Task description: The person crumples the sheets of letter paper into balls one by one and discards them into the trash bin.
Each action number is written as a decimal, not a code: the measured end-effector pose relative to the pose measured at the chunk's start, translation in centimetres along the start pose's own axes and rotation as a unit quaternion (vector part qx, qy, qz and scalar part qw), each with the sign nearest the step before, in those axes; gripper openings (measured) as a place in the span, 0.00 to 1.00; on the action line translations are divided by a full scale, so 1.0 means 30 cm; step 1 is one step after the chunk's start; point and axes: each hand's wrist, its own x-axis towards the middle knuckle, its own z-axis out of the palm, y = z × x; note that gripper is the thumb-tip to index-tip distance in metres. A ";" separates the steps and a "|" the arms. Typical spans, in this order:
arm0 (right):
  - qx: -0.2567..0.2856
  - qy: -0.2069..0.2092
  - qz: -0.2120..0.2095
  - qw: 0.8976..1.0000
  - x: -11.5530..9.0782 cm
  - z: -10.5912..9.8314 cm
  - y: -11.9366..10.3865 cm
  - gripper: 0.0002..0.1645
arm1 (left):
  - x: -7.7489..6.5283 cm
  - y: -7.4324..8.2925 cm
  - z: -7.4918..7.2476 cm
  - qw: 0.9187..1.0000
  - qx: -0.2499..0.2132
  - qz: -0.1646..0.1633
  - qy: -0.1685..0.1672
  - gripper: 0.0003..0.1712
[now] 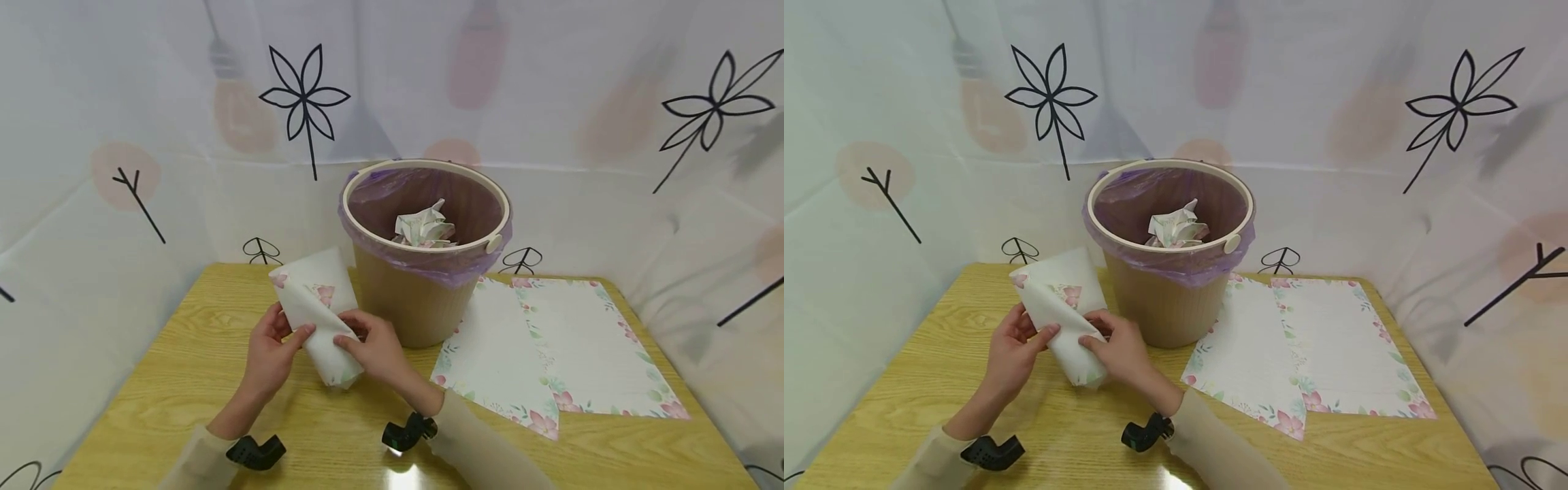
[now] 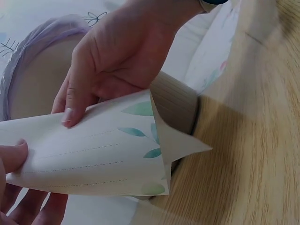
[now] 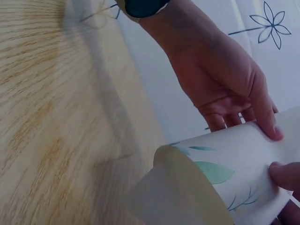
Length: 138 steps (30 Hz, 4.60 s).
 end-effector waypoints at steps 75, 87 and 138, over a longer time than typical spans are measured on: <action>0.292 -0.095 0.086 0.948 0.021 -0.073 0.059 0.26 | 0.013 0.028 -0.089 0.985 0.073 -0.044 -0.148 0.38; 0.126 -0.115 0.039 0.985 0.016 -0.038 0.056 0.17 | -0.003 0.046 -0.027 0.961 0.232 0.141 -0.059 0.25; 0.465 -0.103 0.101 0.874 0.008 -0.098 0.036 0.28 | 0.029 -0.001 0.001 0.785 0.348 0.498 -0.119 0.18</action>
